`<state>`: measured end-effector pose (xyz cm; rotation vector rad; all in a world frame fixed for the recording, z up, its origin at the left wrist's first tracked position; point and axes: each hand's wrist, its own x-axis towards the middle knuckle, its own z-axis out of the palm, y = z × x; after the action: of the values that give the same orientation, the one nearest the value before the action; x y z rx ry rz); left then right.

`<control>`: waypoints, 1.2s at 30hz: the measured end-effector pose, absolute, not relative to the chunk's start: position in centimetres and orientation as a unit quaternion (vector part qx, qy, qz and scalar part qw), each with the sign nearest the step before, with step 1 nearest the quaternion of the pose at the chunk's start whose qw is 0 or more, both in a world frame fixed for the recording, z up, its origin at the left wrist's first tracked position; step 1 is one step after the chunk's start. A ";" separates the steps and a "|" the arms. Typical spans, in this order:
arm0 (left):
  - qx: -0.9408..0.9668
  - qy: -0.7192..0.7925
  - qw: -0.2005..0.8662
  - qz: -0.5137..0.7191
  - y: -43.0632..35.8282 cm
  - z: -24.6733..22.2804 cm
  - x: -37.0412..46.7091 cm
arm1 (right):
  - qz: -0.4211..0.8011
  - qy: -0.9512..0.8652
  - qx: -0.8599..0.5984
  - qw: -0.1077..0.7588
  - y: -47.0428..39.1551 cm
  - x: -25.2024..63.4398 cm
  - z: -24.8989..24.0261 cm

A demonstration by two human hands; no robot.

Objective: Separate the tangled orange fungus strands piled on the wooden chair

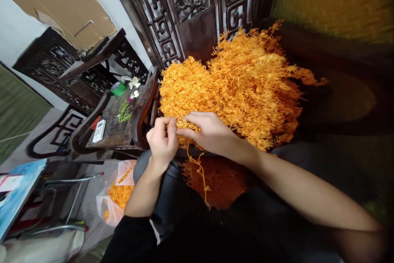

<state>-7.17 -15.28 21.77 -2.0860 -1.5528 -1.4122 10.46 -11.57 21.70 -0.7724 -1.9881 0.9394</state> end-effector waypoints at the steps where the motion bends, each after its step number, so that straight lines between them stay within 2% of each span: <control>1: -0.711 -0.516 0.099 -0.468 -15.4 21.8 -7.1 | 0.359 -0.792 -0.289 0.400 -11.6 10.5 21.7; 7: -0.746 -0.476 0.121 -0.450 -15.9 22.1 -6.7 | 0.506 -0.744 -0.259 0.351 -11.5 11.1 22.1; 11: -0.675 -0.545 0.054 -0.494 -14.7 22.6 -8.9 | 0.424 -0.778 -0.270 0.376 -12.0 11.6 22.8; 14: -0.502 -0.569 -0.020 -0.651 -12.8 23.1 -11.7 | 0.354 -0.825 -0.236 0.373 -12.6 12.4 23.4; 16: -0.440 -0.551 -0.045 -0.707 -12.0 23.0 -12.5 | 0.355 -0.833 -0.227 0.358 -12.6 12.7 23.6; 20: -0.500 -0.551 -0.164 -0.647 -12.3 22.2 -10.4 | 0.412 -0.796 -0.272 0.350 -12.2 12.4 23.6; 27: -0.601 -0.565 -0.078 -0.559 -14.8 21.5 -6.1 | 0.459 -0.735 -0.298 0.400 -12.2 10.5 22.0; 29: -0.628 -0.568 -0.051 -0.529 -15.1 21.5 -6.1 | 0.425 -0.737 -0.305 0.428 -12.4 10.0 21.4; 32: -0.623 -0.578 -0.062 -0.523 -14.3 21.8 -7.3 | 0.305 -0.767 -0.302 0.477 -12.7 10.2 21.2; 34: -0.566 -0.571 -0.094 -0.587 -13.2 22.2 -8.7 | 0.230 -0.778 -0.305 0.499 -13.1 11.1 21.8; 36: -0.491 -0.533 -0.135 -0.676 -12.2 22.4 -9.9 | 0.213 -0.778 -0.315 0.501 -13.4 12.1 22.8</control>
<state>-9.95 -12.16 22.44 -1.6910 -1.8348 -2.3288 12.13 -13.42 22.80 -0.7607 -1.8811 0.5143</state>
